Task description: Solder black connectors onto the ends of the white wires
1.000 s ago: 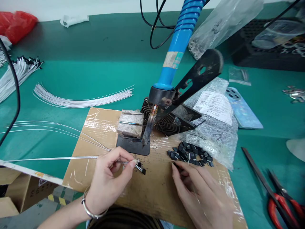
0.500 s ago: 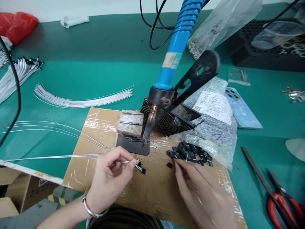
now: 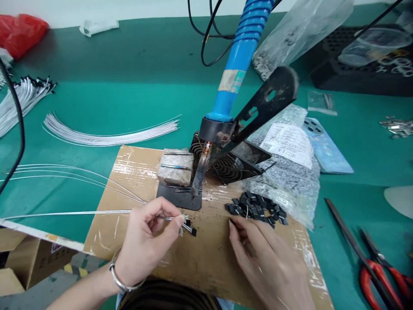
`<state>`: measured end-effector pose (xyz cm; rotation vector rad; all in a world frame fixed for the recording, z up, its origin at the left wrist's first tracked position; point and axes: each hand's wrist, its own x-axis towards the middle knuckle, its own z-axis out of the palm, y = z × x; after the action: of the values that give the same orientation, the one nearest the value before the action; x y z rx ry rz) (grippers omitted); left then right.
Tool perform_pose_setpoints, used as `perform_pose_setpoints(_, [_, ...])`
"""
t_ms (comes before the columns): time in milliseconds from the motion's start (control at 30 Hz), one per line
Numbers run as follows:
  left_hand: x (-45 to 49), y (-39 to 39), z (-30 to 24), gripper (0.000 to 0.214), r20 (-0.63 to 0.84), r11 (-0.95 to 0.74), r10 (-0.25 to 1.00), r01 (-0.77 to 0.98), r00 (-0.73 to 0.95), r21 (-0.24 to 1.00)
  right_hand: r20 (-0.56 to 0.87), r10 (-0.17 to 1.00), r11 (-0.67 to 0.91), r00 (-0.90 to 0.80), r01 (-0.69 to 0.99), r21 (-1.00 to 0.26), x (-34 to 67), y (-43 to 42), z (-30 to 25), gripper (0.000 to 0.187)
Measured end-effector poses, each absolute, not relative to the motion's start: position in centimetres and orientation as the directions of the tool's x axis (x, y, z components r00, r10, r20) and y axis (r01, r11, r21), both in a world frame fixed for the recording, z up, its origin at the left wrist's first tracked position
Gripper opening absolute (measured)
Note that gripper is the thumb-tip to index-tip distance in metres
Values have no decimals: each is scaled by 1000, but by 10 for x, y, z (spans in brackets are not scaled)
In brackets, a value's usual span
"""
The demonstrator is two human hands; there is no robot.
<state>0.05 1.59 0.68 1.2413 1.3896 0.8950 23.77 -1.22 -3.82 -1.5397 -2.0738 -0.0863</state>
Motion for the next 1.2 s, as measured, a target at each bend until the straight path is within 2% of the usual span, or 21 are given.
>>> perform_pose_setpoints(300, [2,18,13,17,-226,207,970,185,87,961,422,894,276,-150,926,-257,244,-9,-32,39])
perform_pose_setpoints(567, [3,21,19,16,-220,195,971,214,99,957,386,919,212,-77,922,-323,237,-4,-27,43])
perform_pose_setpoints(800, [6,22,22,15,-217,193,970,203,105,960,411,905,240,-106,927,-290,239,-10,-42,26])
perform_pose_setpoints(900, [7,23,23,15,-229,202,966,205,118,958,413,904,235,-107,932,-275,239,-8,-39,25])
perform_pose_setpoints(1067, [6,23,24,15,-229,203,967,206,115,957,332,942,169,-48,923,-345,240,-1,-24,39])
perform_pose_setpoints(1200, [6,23,23,15,-226,198,967,216,114,956,273,962,104,13,906,-410,245,-3,-21,39])
